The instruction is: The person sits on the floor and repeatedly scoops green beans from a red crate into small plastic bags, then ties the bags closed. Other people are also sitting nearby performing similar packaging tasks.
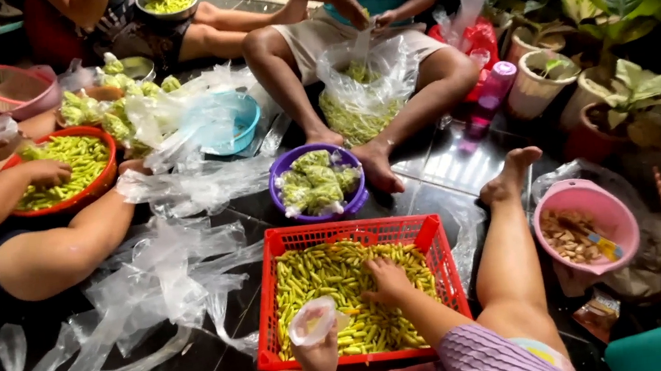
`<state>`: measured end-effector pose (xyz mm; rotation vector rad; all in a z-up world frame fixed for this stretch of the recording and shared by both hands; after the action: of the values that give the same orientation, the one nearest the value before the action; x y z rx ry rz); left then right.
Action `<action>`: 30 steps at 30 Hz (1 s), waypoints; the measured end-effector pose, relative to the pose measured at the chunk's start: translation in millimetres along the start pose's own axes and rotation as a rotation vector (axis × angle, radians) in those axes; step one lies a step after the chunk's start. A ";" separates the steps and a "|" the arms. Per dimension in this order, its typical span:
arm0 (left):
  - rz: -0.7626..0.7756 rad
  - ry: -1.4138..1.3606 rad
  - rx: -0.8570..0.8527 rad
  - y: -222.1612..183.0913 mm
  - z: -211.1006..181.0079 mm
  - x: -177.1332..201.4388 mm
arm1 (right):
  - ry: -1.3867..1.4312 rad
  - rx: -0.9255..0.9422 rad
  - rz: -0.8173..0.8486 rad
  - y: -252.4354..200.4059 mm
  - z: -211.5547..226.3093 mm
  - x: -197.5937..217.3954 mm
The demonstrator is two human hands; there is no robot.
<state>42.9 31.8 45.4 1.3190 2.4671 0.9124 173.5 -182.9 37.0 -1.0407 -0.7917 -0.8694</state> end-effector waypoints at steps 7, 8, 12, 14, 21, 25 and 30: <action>0.024 0.004 -0.028 10.7 -21.2 -4.3 | -0.033 -0.080 0.026 4.4 -8.9 -12.3; 0.044 -0.041 -0.038 13.0 -27.9 -5.0 | -0.026 -0.156 0.076 -4.1 -12.2 -12.8; 0.032 -0.061 -0.081 3.7 -21.6 -5.4 | -0.111 -0.160 0.035 6.0 -34.7 -31.3; 0.040 -0.056 -0.068 5.0 -28.8 -1.9 | -0.122 -0.141 0.059 2.9 -32.2 -29.8; 0.082 -0.048 -0.024 -3.1 -22.4 -8.1 | -0.083 -0.120 0.068 -7.5 -34.5 -32.5; 0.076 -0.050 -0.068 -1.6 -32.1 -5.6 | -0.093 -0.130 0.088 -11.6 -33.2 -22.6; 0.086 -0.076 -0.049 -6.8 -22.2 -4.6 | -0.181 -0.079 0.174 -11.2 -31.5 -31.4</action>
<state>31.1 15.8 58.2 1.4262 2.3323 0.9179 154.1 -208.5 4.3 -1.2515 -0.8093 -0.6688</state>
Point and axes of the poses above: each hand's wrist, its own y-axis towards the middle knuckle, its own x-axis out of the back of the hand, z = x × y, the point moved 6 cm from there along y, towards the middle knuckle, and after that the axes turned 2 degrees about z, right-handed, at the moved point
